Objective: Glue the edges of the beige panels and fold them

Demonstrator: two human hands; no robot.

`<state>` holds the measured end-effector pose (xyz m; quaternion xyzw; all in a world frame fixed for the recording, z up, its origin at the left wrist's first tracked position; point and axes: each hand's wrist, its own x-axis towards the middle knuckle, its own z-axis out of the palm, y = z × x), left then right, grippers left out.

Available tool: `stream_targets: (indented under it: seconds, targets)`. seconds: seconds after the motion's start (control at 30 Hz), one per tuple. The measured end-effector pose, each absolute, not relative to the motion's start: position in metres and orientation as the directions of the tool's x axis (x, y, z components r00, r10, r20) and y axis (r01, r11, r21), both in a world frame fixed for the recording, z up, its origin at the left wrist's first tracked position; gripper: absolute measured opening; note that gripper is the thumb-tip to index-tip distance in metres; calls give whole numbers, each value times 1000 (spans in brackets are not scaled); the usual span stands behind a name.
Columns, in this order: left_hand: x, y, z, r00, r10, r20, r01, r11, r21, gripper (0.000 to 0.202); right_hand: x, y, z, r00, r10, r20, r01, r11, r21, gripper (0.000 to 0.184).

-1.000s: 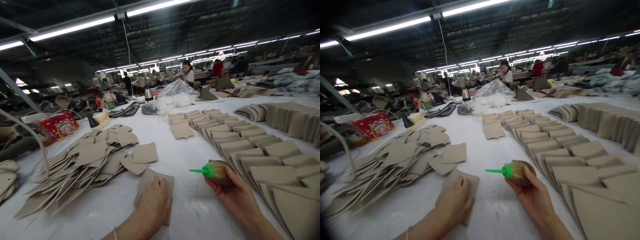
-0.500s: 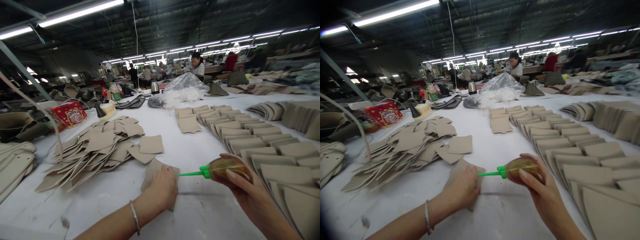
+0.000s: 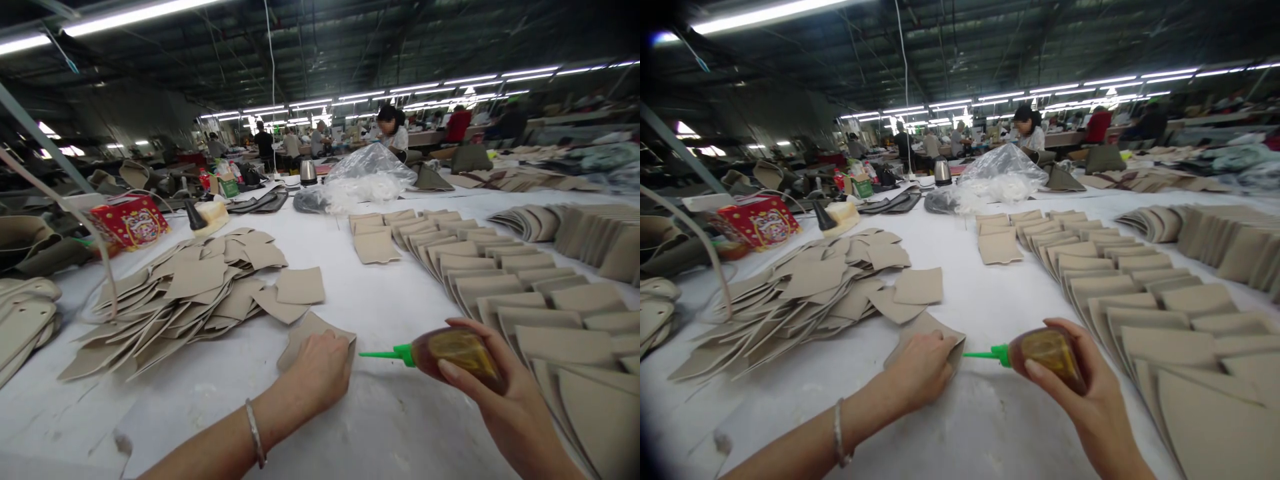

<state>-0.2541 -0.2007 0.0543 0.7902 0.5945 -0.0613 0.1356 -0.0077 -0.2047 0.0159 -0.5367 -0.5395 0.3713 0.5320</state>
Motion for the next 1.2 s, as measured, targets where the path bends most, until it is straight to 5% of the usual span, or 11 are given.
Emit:
stream_targets:
  seconds: [0.17, 0.53, 0.8, 1.2]
  targets:
    - [-257, -199, 53, 330, 911, -249, 939, -289, 188, 35, -20, -204, 15, -3, 910, 415, 477, 366, -799, 51]
    - [-255, -197, 48, 310, 919, -243, 941, -261, 214, 33, -33, -193, 17, -101, 849, 518, 611, 464, -642, 47]
    - [-254, -202, 41, 297, 921, -253, 943, -240, 232, 33, -38, -198, 25, -88, 848, 523, 648, 447, -617, 45]
    - [-265, -203, 32, 337, 916, -218, 914, -262, 310, 32, -34, -193, 16, 53, 919, 390, 588, 287, -756, 53]
